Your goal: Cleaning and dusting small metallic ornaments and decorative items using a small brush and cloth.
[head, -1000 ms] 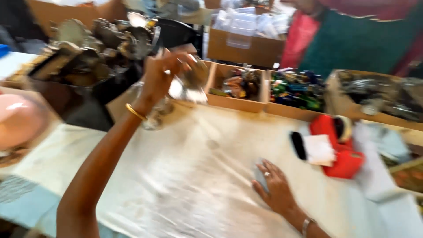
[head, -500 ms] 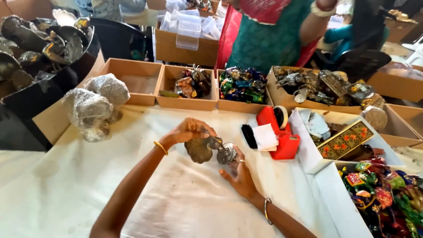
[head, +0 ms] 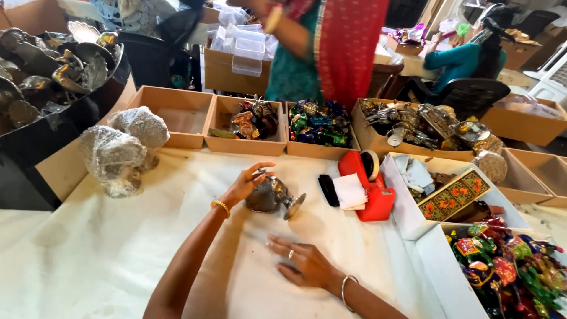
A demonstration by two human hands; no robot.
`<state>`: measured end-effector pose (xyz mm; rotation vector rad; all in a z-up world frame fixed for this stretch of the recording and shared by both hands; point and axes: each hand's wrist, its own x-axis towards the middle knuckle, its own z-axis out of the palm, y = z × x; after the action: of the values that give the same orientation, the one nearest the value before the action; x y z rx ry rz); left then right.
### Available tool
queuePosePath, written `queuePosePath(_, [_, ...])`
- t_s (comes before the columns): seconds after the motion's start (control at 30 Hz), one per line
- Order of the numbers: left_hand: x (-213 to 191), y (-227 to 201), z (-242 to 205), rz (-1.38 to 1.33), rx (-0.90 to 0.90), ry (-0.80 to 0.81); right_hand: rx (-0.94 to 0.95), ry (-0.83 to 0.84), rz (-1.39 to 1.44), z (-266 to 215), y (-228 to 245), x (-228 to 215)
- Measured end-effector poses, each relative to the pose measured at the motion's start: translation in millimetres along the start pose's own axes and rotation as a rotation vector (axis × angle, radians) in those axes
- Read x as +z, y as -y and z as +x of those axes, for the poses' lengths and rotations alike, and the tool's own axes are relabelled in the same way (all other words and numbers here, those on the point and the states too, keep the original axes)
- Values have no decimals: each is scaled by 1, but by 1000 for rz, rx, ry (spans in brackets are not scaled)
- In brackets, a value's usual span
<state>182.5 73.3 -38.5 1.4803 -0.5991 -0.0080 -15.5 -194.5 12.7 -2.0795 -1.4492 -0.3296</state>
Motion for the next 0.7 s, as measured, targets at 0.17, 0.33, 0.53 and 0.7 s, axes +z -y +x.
queuePosePath(0.17, [20,-10,-20,506,58,-196,43,-47,-6,-4,-6,4])
queuePosePath(0.33, [86,-71,-52,829,409,-552,73,-128,-18,-16,-41,5])
queuePosePath(0.53, [151,-93,-80,1145,426,-381,57,-396,-681,-33,-106,-35])
queuePosePath(0.7, [169,-73,-66,1027,202,-427,552,-235,-963,-37,-115,-46])
